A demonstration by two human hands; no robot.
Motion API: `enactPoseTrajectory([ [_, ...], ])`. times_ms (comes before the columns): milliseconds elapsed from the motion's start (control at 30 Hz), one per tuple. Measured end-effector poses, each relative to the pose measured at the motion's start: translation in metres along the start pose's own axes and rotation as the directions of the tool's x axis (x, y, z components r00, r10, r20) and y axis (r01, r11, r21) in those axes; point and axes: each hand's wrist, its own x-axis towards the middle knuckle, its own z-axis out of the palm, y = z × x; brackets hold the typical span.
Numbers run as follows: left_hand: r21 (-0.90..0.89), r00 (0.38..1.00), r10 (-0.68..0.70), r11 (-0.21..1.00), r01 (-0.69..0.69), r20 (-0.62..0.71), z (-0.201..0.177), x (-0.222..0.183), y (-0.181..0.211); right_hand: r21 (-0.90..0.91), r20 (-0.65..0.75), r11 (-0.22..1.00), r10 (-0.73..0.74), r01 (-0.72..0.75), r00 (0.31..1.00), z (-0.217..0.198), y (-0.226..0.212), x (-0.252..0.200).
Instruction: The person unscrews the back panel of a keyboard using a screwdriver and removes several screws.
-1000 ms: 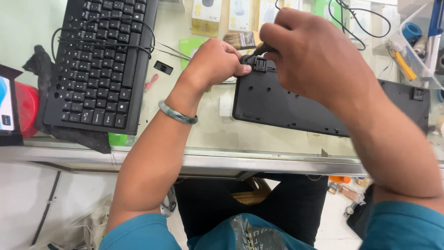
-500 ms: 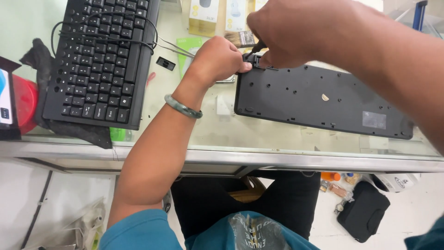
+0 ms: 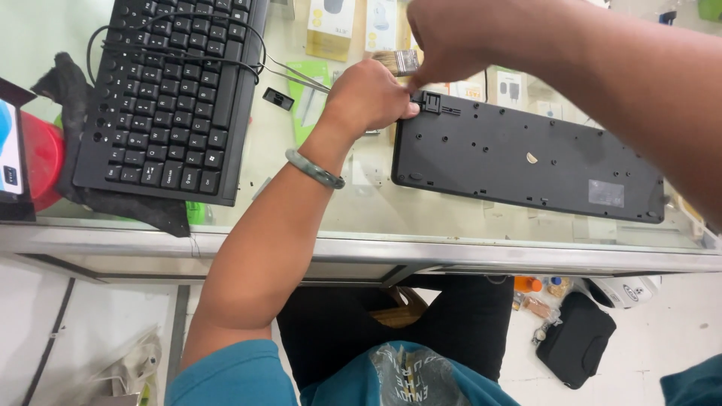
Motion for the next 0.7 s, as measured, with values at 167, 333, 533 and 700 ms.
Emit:
enactPoseTrajectory([
  [167, -0.049, 0.999, -0.013, 0.999, 0.015, 0.038, -0.009, -0.014, 0.005, -0.203, -0.05, 0.977, -0.08, 0.068, 0.996, 0.004, 0.009, -0.023],
  [333, -0.034, 1.0, -0.005, 0.999, 0.006, 0.017, -0.007, -0.014, 0.005, -0.621, -0.084, 0.742, -0.385, 0.254, 0.919, 0.008, 0.01, -0.031],
  [533, -0.02, 1.0, -0.01, 1.0, 0.01, 0.018, -0.004, -0.009, 0.003, -0.529, -0.012, 0.836, -0.183, 0.149, 0.983, 0.001, -0.01, -0.024],
  [700, -0.03, 1.0, -0.016, 0.999, 0.016, 0.013, -0.005, -0.008, 0.003, 0.138, 0.138, 0.966, 0.198, -0.217, 0.97, -0.006, 0.003, -0.017],
])
